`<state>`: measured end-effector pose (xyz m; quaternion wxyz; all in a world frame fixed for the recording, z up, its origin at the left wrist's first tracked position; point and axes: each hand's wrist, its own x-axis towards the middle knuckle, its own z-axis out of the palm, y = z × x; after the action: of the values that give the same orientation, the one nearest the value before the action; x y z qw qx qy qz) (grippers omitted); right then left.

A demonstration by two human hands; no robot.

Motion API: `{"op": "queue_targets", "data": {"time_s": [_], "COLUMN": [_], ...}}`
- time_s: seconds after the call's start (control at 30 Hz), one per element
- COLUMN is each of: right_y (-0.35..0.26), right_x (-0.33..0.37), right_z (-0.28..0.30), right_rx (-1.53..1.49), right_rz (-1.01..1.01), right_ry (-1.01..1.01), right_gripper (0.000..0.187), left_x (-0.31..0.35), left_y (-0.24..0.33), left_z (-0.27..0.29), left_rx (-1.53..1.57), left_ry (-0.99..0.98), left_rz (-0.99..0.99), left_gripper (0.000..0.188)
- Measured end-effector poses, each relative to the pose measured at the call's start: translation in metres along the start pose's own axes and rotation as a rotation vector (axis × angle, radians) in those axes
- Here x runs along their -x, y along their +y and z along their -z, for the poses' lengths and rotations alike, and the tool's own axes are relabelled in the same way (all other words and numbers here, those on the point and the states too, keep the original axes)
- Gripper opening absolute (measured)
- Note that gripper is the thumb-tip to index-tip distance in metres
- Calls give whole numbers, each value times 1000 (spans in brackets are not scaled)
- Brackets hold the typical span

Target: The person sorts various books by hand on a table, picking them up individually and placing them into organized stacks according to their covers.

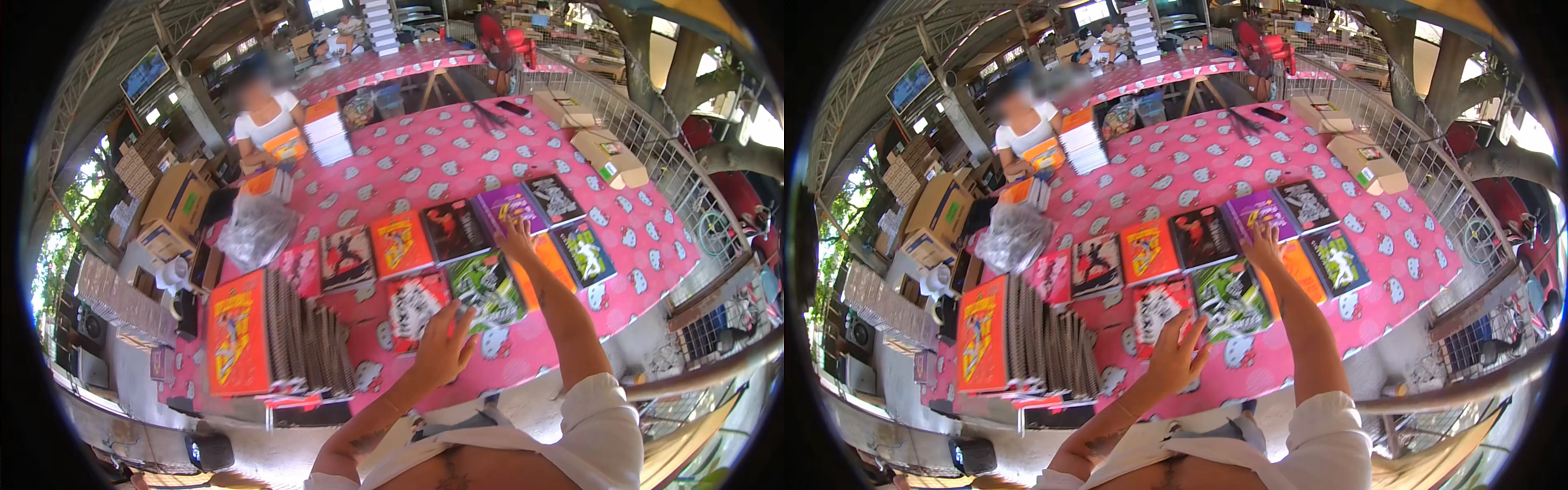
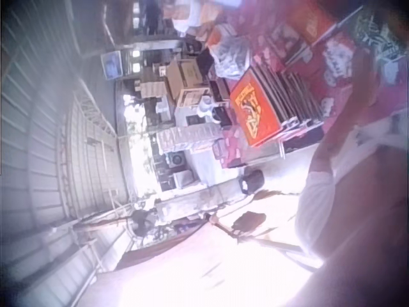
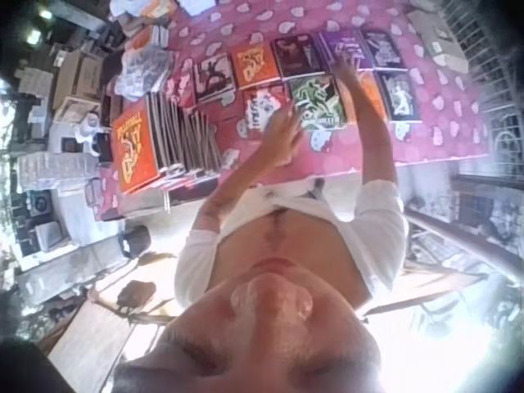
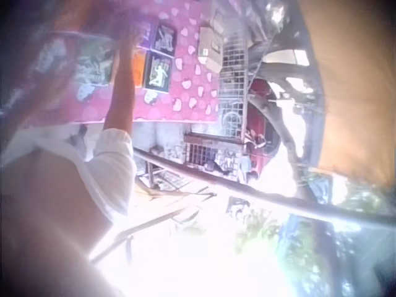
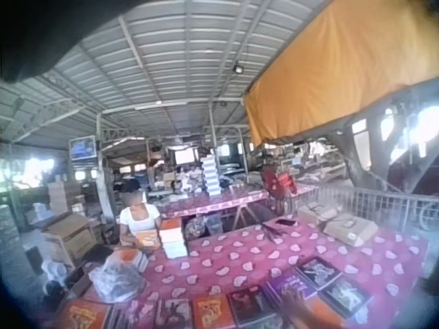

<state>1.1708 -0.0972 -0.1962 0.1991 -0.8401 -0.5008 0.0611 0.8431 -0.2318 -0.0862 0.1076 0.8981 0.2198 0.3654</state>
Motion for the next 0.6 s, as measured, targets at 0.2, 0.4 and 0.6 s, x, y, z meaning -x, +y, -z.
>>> {"op": "queue_targets", "data": {"time_s": [0.2, 0.4, 0.6], "right_y": [19, 75, 193], "right_x": [4, -67, -146], "right_z": [16, 21, 82], "right_rx": [-8, -220, 90], "right_rz": [404, 576, -367], "right_ry": [-194, 71, 26], "right_gripper": [57, 51, 77], "left_x": [-112, -159, -176], "left_y": [-53, -166, -211], "left_z": [-93, -146, -144], "left_rx": [-38, -228, -354], "left_ry": [-176, -390, -614], "left_rz": [85, 199, 364], "left_gripper": [61, 75, 97]}}
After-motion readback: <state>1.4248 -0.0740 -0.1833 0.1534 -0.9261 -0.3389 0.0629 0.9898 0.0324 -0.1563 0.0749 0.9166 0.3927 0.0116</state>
